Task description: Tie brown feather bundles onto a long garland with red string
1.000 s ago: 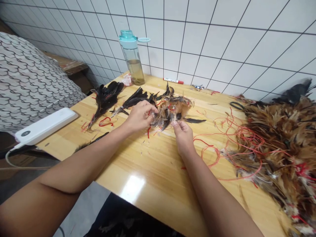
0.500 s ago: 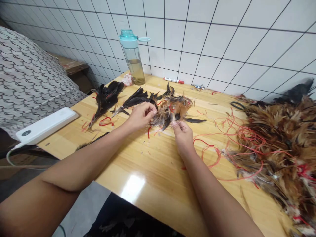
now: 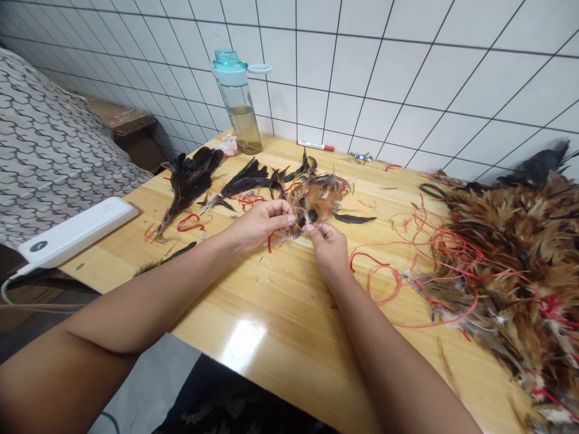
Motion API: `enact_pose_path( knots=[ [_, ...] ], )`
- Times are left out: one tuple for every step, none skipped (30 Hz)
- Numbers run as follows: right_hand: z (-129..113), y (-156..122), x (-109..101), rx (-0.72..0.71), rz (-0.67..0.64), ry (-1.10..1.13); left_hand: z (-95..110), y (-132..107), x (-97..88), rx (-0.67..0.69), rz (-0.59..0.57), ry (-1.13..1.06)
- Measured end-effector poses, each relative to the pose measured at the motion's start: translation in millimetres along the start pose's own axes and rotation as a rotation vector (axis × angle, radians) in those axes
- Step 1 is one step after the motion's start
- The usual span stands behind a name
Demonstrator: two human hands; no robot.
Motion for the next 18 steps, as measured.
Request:
enact_pose_path(
  knots=[
    [-0.2,-0.1,0.4,0.005,-0.006,-0.018,-1.3,-0.2,2.1,-0.004,-0.01,-0.001],
    [-0.4,-0.2,0.9,0.007,-0.014,-0.031,-2.5,-0.4,4.4,-0.005,-0.019,0.002],
    [-0.6,-0.3,1.4,0.008,-0.022,-0.04,-3.6,-0.5,6.4,-0.003,-0.024,0.01],
    [-0.8,-0.4,1.9,0.009,-0.028,-0.045,-4.5,-0.5,8.1,-0.003,-0.027,0.027],
    [-1.0,-0.5,2.2,0.009,-0.032,-0.046,-5.3,-0.4,9.4,-0.006,-0.028,0.049],
    [-1.2,-0.6,2.7,0.008,-0.037,-0.043,-6.0,-0.4,10.4,-0.01,-0.027,0.073],
    [-1.5,-0.7,3.1,0.008,-0.043,-0.036,-6.4,-0.2,11.0,-0.015,-0.026,0.098],
    [-1.8,-0.8,3.6,0.008,-0.05,-0.026,-6.7,-0.1,11.2,-0.018,-0.024,0.123],
    [-2.1,-0.8,4.1,0.008,-0.059,-0.014,-6.5,0.0,11.3,-0.017,-0.022,0.147],
    [-2.4,-0.9,4.6,0.011,-0.068,-0.001,-6.1,0.1,11.4,-0.009,-0.021,0.168],
    [-2.6,-1.0,4.9,0.017,-0.072,0.01,-5.6,0.3,11.5,-0.002,-0.024,0.186],
    [-2.8,-1.1,5.0,0.024,-0.072,0.02,-5.1,0.5,11.7,0.004,-0.032,0.195],
    [-3.0,-1.3,4.9,0.031,-0.07,0.029,-4.6,0.8,11.6,0.01,-0.04,0.195],
    [-3.3,-1.5,4.8,0.038,-0.066,0.038,-3.7,1.2,10.8,0.018,-0.044,0.194],
    [-3.8,-1.6,4.7,0.042,-0.063,0.05,-2.3,1.6,8.8,0.028,-0.037,0.199],
    [-4.5,-1.8,4.6,0.044,-0.059,0.062,-0.2,1.9,5.2,0.044,-0.013,0.219],
    [-5.3,-2.0,4.5,0.044,-0.057,0.075,3.0,2.1,-0.3,0.068,0.034,0.259],
    [-6.0,-2.2,4.3,0.044,-0.056,0.087,7.0,1.8,-7.2,0.096,0.098,0.324]
  ],
)
Point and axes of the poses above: each hand's wrist, its own y-axis towards the middle knuckle, its own x-axis out of the palm, z = x × y, the point moved 5 cm from there along y, towards the middle knuckle, and after that the axes turned 10 degrees about -z, right-handed, at the moved point
